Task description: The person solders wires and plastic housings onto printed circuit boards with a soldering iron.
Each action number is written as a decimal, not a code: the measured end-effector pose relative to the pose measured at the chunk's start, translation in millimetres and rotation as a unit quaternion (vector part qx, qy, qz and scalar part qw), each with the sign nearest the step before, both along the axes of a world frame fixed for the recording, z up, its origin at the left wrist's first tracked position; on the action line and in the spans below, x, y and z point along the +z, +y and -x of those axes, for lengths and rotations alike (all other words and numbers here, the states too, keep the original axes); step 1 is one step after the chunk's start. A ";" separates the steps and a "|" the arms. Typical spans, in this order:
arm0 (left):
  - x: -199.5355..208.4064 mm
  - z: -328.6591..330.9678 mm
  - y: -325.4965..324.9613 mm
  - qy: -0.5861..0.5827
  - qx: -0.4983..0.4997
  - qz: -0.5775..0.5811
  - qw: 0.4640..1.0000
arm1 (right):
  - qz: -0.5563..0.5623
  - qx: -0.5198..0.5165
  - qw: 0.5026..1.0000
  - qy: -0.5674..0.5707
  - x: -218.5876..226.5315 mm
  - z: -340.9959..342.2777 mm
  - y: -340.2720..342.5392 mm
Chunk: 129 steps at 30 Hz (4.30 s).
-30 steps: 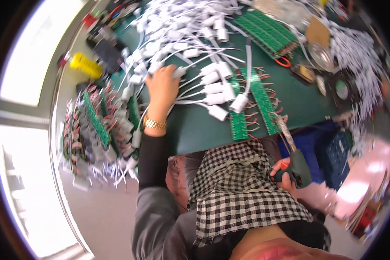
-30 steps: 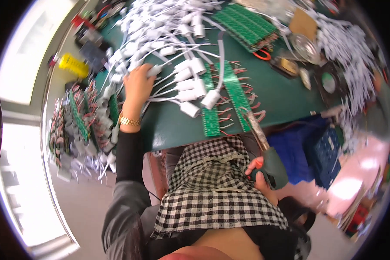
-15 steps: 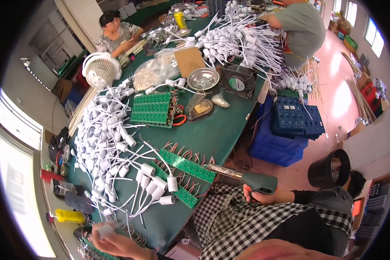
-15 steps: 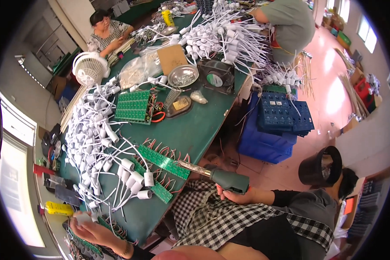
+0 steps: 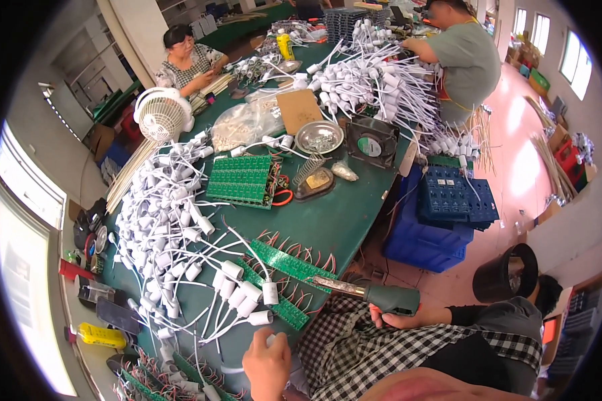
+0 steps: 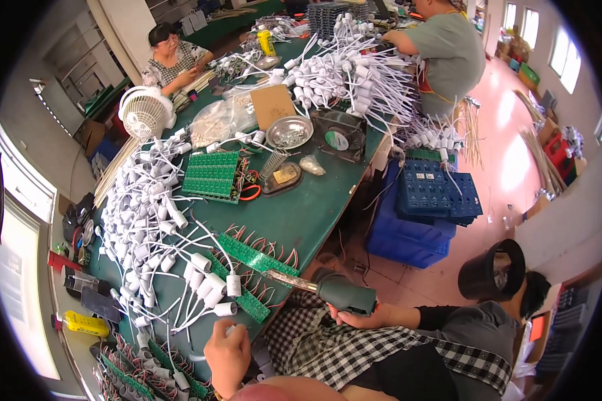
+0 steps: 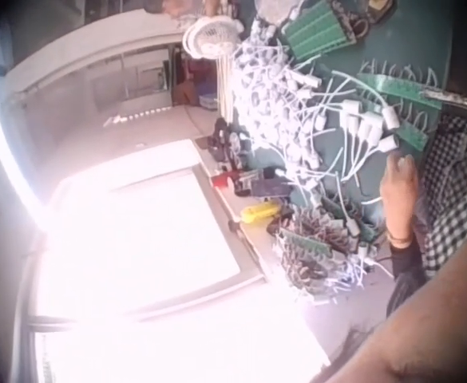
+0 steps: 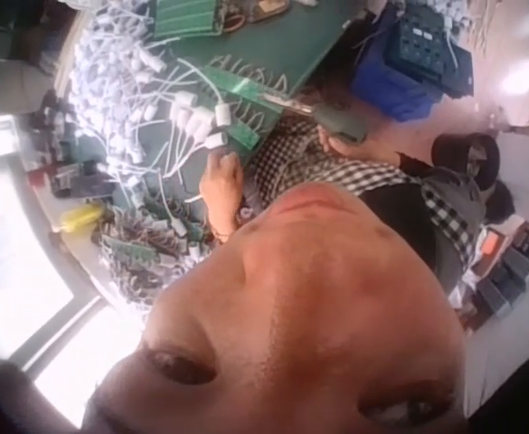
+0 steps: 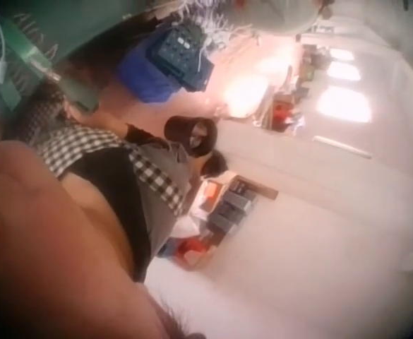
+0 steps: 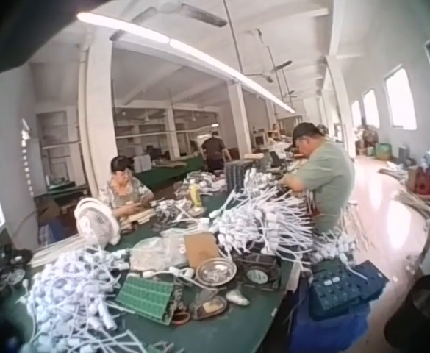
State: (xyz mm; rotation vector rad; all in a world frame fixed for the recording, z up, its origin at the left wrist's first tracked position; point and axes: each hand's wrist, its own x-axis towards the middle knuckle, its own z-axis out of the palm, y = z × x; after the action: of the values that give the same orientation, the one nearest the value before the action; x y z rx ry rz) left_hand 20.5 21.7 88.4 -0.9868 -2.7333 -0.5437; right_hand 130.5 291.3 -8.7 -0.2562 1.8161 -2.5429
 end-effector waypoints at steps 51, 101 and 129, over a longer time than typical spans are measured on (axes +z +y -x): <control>-68.4 39.4 17.6 -0.031 0.094 -0.129 0.987 | -0.233 0.167 0.956 -0.062 12.4 24.9 0.7; -77.6 43.8 12.4 0.009 0.075 -0.201 0.977 | -0.165 0.081 0.983 0.012 0.0 16.4 3.8; -81.3 43.8 13.6 0.014 0.055 -0.204 0.977 | -0.142 0.099 0.984 -0.051 2.3 19.6 -6.7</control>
State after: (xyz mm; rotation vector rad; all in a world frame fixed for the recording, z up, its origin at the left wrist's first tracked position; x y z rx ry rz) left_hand -23.3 35.3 7.0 -0.7275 -2.4832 -1.0069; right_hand 110.9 284.5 -6.4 -0.2795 1.9723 -2.0975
